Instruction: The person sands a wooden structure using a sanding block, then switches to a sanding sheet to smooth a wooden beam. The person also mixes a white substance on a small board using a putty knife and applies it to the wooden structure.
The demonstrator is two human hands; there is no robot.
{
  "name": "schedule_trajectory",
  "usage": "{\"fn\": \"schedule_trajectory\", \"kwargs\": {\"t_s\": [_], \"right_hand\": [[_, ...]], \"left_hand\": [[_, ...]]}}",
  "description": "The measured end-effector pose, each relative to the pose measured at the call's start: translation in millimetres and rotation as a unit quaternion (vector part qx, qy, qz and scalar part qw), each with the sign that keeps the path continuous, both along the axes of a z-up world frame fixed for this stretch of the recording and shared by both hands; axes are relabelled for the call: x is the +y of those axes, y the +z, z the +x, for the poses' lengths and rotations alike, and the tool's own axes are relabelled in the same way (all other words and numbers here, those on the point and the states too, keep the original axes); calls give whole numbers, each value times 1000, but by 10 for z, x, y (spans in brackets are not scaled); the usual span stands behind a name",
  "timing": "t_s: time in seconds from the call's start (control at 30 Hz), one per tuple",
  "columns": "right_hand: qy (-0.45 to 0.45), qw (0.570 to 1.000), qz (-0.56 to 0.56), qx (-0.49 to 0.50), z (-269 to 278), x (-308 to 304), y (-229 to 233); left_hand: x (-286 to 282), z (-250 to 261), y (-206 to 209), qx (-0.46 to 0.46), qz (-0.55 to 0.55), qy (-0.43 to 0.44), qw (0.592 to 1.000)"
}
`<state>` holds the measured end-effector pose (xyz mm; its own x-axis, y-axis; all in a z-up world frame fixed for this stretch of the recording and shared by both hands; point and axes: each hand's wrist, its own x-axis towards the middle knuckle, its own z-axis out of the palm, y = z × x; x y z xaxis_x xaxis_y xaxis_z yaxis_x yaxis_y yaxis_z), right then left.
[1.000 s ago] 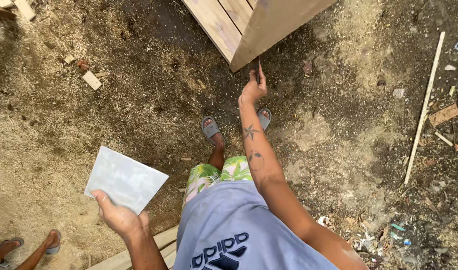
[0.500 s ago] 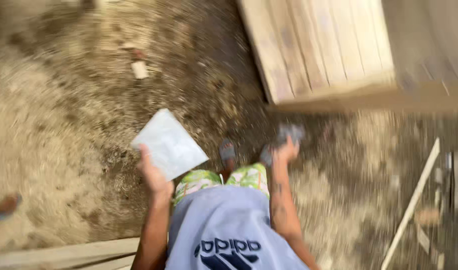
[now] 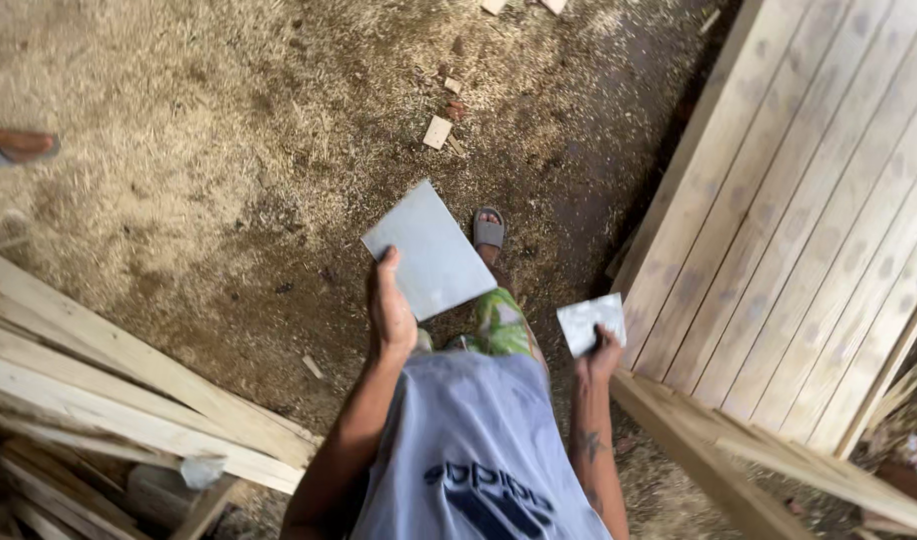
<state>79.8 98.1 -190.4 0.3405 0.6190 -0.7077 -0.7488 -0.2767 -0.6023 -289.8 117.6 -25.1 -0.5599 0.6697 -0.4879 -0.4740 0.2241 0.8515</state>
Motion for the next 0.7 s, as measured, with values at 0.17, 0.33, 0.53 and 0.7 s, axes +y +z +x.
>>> {"fn": "schedule_trajectory", "kwargs": {"t_s": [0.17,0.33,0.53,0.7], "right_hand": [[97,991,42,76,-357,2245,128],[206,973,74,73,-1271,4037,622],[341,931,117,58,-2640,4994,884],[429,903,37,-2,-3798,5381,316]], "left_hand": [[879,-456,420,-70,62,36,995],[1584,-915,855,18,31,86,996],[2150,-1523,686,-3,58,191,980],[2950,-2472,-16,-8,-24,194,981]]}}
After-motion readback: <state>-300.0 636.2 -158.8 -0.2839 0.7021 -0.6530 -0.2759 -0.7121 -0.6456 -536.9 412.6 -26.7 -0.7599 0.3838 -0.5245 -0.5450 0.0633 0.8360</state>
